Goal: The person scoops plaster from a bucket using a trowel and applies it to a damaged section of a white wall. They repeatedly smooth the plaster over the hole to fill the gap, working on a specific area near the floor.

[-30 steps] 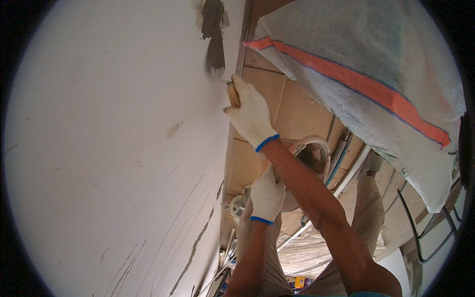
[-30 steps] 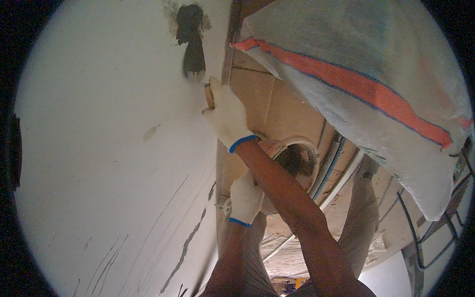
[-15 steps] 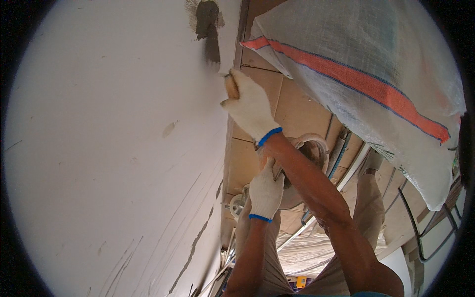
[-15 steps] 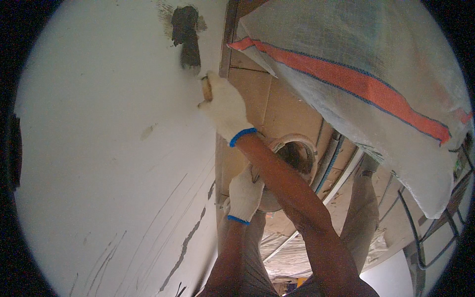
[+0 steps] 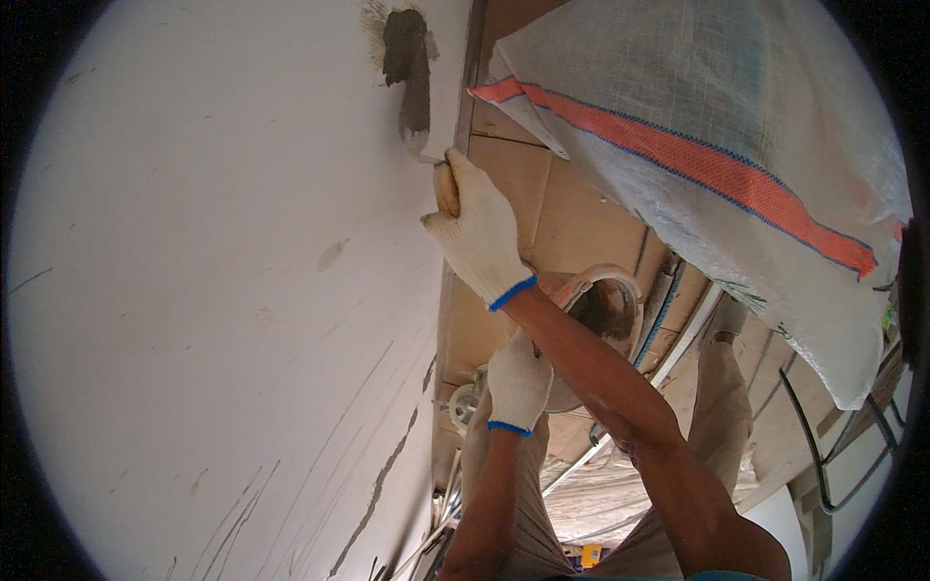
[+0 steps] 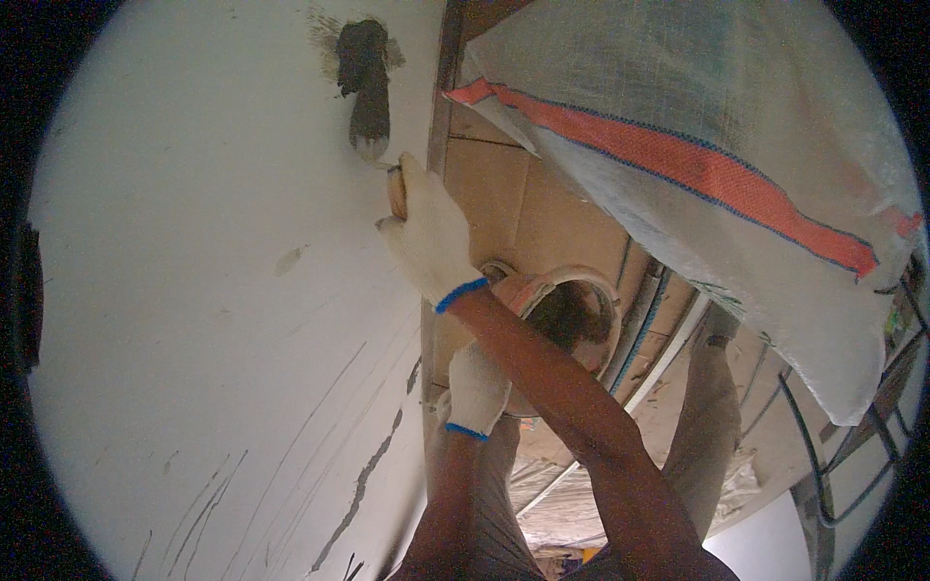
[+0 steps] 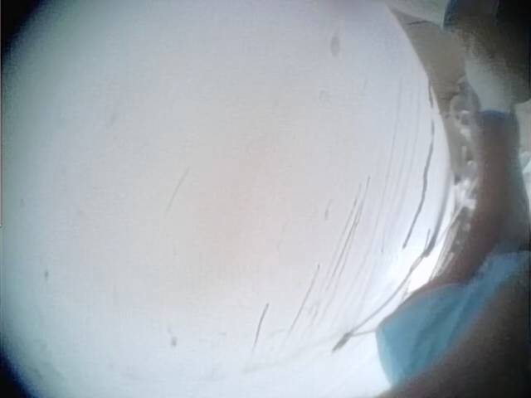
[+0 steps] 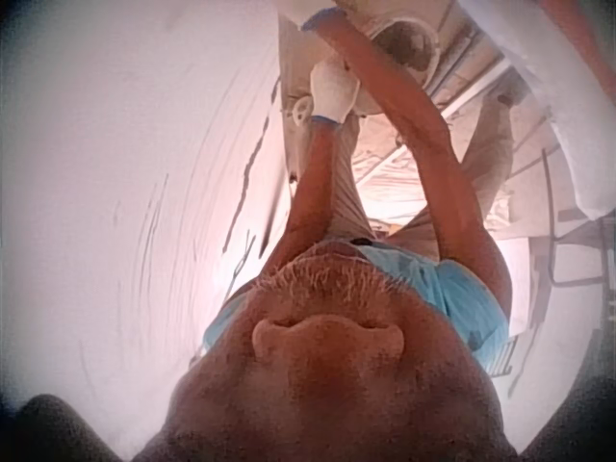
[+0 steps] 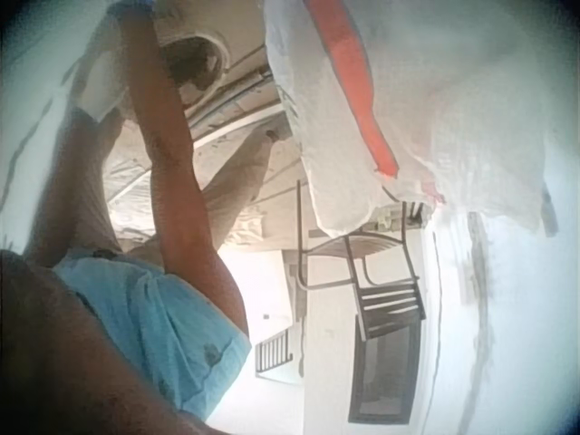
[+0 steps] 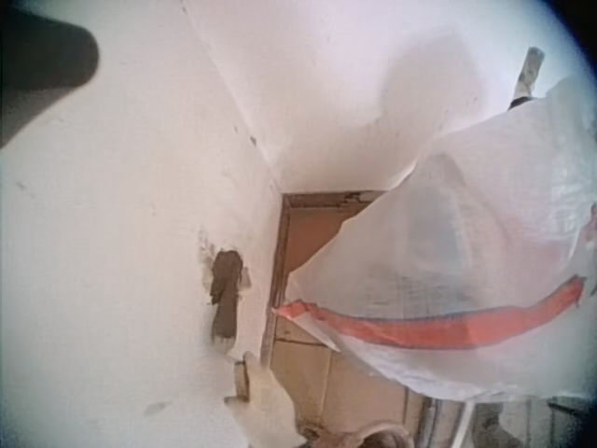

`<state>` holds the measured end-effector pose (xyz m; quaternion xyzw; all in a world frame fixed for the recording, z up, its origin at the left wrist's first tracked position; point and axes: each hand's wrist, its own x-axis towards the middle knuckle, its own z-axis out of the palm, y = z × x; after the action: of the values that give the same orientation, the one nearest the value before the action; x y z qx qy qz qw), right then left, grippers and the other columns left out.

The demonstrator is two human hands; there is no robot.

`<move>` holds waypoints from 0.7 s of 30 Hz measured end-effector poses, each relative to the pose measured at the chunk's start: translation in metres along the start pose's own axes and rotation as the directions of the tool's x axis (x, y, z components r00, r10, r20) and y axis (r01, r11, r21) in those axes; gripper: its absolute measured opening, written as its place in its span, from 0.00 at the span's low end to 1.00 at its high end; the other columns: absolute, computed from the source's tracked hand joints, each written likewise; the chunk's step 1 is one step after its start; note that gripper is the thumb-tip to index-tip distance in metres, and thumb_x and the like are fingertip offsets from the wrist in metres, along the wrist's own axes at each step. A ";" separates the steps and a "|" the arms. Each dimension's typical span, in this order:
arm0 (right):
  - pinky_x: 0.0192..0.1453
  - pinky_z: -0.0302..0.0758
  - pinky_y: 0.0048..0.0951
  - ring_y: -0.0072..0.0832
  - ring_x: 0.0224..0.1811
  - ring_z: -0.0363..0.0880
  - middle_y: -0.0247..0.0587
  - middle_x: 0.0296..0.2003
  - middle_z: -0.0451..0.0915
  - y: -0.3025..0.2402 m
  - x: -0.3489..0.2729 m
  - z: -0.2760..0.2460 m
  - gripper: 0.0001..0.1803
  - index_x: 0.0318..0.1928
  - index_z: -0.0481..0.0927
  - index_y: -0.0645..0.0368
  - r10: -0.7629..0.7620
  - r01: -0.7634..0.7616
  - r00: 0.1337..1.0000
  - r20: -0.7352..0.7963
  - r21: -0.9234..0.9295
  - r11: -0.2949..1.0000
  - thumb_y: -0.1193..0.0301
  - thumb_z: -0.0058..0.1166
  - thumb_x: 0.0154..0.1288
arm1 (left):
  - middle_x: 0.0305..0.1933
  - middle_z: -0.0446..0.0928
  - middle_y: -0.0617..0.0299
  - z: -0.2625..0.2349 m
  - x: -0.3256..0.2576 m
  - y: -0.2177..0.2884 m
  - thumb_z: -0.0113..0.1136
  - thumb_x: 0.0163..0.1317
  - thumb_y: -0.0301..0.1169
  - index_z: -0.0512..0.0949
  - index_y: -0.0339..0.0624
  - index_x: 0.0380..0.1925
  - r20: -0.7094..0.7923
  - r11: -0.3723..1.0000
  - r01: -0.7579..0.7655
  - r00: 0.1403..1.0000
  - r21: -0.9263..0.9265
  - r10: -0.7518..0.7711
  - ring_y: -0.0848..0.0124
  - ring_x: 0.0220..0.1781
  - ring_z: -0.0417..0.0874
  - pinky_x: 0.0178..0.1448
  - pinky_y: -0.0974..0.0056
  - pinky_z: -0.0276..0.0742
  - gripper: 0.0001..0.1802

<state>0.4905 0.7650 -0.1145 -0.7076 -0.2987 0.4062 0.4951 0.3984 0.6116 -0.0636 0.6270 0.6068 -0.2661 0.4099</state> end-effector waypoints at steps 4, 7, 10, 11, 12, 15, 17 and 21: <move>0.63 0.76 0.45 0.55 0.59 0.80 0.58 0.54 0.78 -0.019 -0.009 0.007 0.48 0.74 0.67 0.62 0.086 -0.085 0.988 0.125 -0.017 0.996 0.73 0.72 0.52 | 0.41 0.87 0.41 0.029 -0.002 -0.027 0.63 0.65 0.35 0.83 0.38 0.44 -0.267 0.968 -0.248 0.931 0.038 0.249 0.41 0.46 0.87 0.49 0.43 0.82 0.13; 0.63 0.77 0.45 0.55 0.59 0.80 0.58 0.54 0.78 -0.032 -0.045 0.001 0.48 0.75 0.66 0.63 0.134 -0.138 0.960 0.247 -0.002 0.990 0.74 0.72 0.52 | 0.40 0.86 0.40 0.041 -0.005 -0.042 0.63 0.65 0.35 0.83 0.38 0.44 -0.365 0.955 -0.297 0.890 -0.008 0.274 0.40 0.45 0.87 0.48 0.42 0.82 0.13; 0.64 0.77 0.44 0.54 0.59 0.80 0.58 0.55 0.78 -0.032 -0.063 -0.010 0.48 0.74 0.67 0.63 0.107 -0.136 0.962 0.251 0.100 0.986 0.74 0.73 0.51 | 0.39 0.86 0.40 0.046 -0.004 -0.048 0.63 0.65 0.36 0.82 0.38 0.44 -0.417 0.949 -0.281 0.887 -0.144 0.199 0.39 0.44 0.87 0.47 0.42 0.82 0.13; 0.64 0.77 0.44 0.54 0.60 0.80 0.58 0.56 0.79 -0.026 -0.059 -0.012 0.47 0.74 0.68 0.63 0.082 -0.101 0.976 0.203 0.085 0.991 0.74 0.73 0.51 | 0.38 0.86 0.40 0.051 -0.003 -0.046 0.63 0.65 0.36 0.82 0.38 0.44 -0.438 0.937 -0.293 0.879 -0.189 0.186 0.39 0.44 0.87 0.46 0.41 0.82 0.13; 0.64 0.77 0.44 0.54 0.60 0.80 0.58 0.57 0.79 -0.016 -0.052 -0.012 0.47 0.74 0.68 0.63 0.056 -0.068 0.986 0.157 0.068 0.995 0.74 0.73 0.51 | 0.38 0.86 0.40 0.054 -0.001 -0.045 0.63 0.65 0.36 0.82 0.38 0.44 -0.442 0.931 -0.296 0.879 -0.214 0.178 0.38 0.43 0.87 0.46 0.41 0.82 0.14; 0.65 0.77 0.44 0.55 0.61 0.80 0.59 0.58 0.78 -0.005 -0.020 -0.007 0.47 0.73 0.69 0.63 0.014 -0.015 0.998 0.065 0.025 1.000 0.74 0.73 0.52 | 0.38 0.86 0.40 0.025 0.001 -0.021 0.63 0.66 0.37 0.82 0.38 0.45 -0.274 0.978 -0.186 0.949 -0.096 0.153 0.38 0.43 0.87 0.46 0.41 0.82 0.14; 0.65 0.77 0.44 0.55 0.61 0.80 0.59 0.59 0.79 -0.004 -0.003 -0.003 0.47 0.73 0.69 0.63 -0.006 0.005 0.999 0.035 0.015 1.000 0.74 0.73 0.51 | 0.38 0.86 0.40 0.004 -0.003 -0.002 0.63 0.66 0.37 0.83 0.38 0.45 -0.188 0.993 -0.103 0.978 -0.058 0.091 0.38 0.43 0.87 0.46 0.41 0.82 0.15; 0.64 0.77 0.44 0.55 0.60 0.81 0.58 0.57 0.79 -0.008 0.010 0.002 0.47 0.73 0.69 0.63 -0.030 0.030 0.999 0.033 0.009 1.000 0.74 0.73 0.51 | 0.40 0.87 0.41 0.001 -0.002 0.005 0.63 0.67 0.38 0.83 0.38 0.46 -0.126 0.999 -0.043 0.991 -0.034 0.038 0.39 0.44 0.87 0.47 0.42 0.82 0.15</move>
<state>0.4934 0.7765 -0.1099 -0.6943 -0.3155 0.4115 0.4991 0.4033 0.6105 -0.0617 0.6469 0.6232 -0.2067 0.3878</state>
